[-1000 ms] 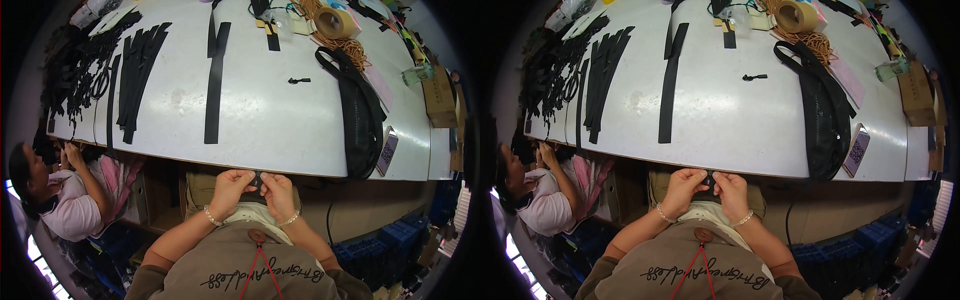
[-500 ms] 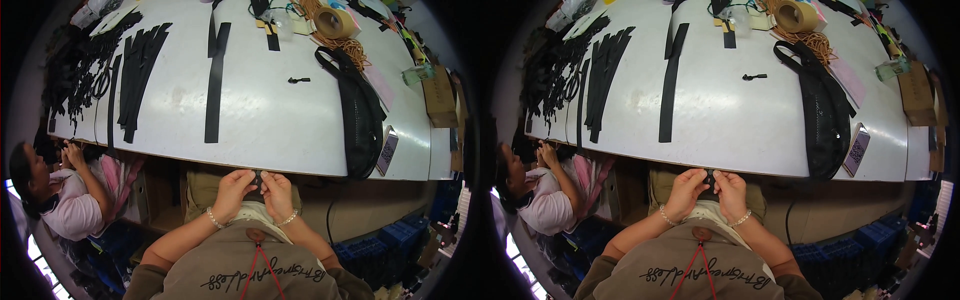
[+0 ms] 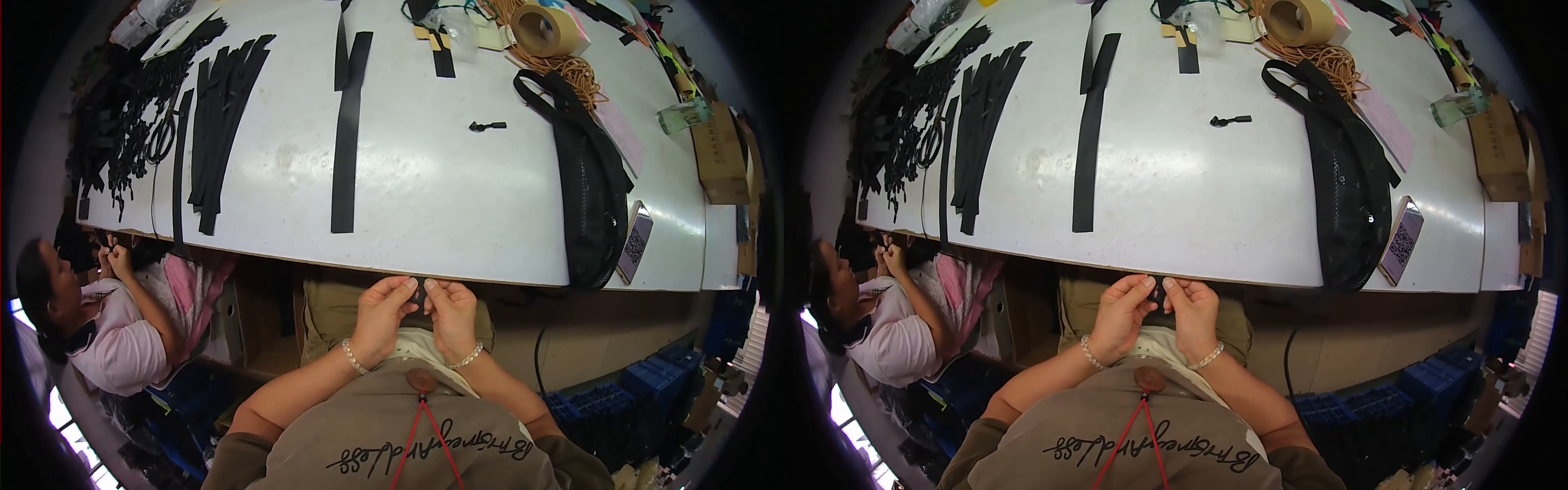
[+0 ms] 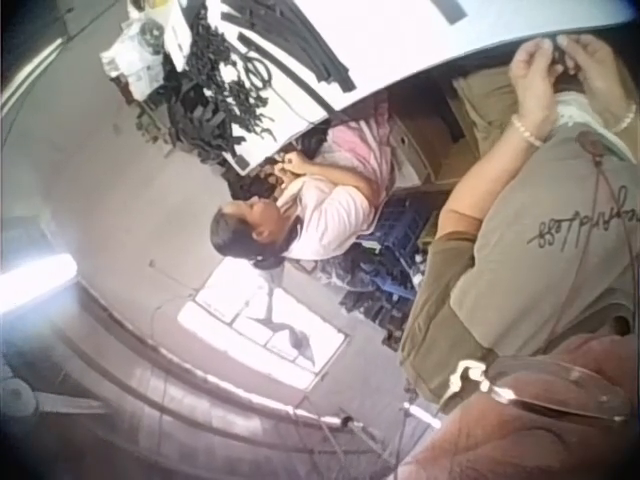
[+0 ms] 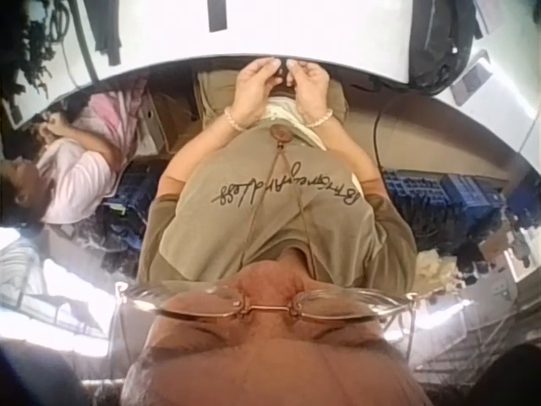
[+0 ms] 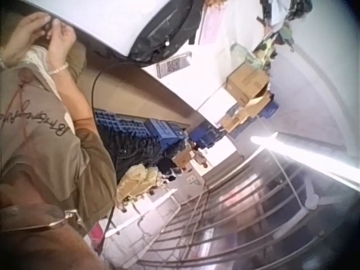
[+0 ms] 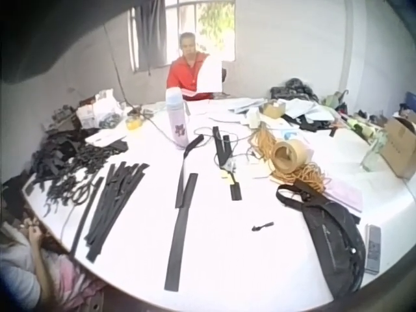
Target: Assembling plastic buckles and attaching them to straps at a workbench.
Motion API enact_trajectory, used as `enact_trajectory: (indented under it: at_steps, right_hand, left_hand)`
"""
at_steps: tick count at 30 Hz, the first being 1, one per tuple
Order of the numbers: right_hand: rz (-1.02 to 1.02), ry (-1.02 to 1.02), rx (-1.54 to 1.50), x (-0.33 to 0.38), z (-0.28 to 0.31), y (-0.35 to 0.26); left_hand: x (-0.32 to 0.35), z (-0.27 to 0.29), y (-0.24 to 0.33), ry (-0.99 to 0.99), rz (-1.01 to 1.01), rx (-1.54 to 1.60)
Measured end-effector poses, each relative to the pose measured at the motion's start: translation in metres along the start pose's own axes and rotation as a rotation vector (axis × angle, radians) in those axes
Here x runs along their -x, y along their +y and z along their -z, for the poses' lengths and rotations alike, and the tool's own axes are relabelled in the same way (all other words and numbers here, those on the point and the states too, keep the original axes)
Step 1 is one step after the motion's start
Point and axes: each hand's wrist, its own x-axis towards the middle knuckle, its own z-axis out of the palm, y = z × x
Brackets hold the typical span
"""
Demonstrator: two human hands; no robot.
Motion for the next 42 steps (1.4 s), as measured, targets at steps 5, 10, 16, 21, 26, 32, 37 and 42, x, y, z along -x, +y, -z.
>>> enact_trajectory:
  at_steps: [5, 10, 16, 21, 26, 32, 37, 42]
  right_hand:
    - [-0.023, 0.030, -0.016, 0.002, -0.004, -0.005]
    - [-0.002, -0.010, 0.033, 0.009, -0.002, -0.009]
    - [0.214, -0.133, 0.136, 0.021, -0.004, -0.020]
    - [0.310, -0.185, 0.230, 0.027, -0.006, -0.027]
    - [0.463, -0.200, 0.484, 0.026, -0.002, -0.027]
    - [0.712, -0.246, 0.574, 0.030, -0.002, -0.034]
    - [0.862, -0.266, 0.626, 0.032, -0.003, -0.037]
    - [0.915, -0.289, 0.763, 0.039, -0.009, -0.052]
  left_hand:
    - [0.004, -0.007, 0.003, -0.005, 0.072, 0.082]
    - [0.007, 0.001, 0.005, -0.043, 0.096, 0.023]
    - [0.017, 0.004, 0.009, -0.170, -0.077, -0.060]
    - [0.019, 0.005, 0.009, -0.215, -0.131, -0.044]
    - [0.020, 0.006, 0.007, -0.230, -0.167, -0.033]
    - [0.017, 0.009, 0.009, -0.371, -0.429, -0.188]
    - [0.017, 0.012, 0.013, -0.472, -0.536, -0.316]
    - [0.020, 0.012, 0.016, -0.501, -0.541, -0.333]
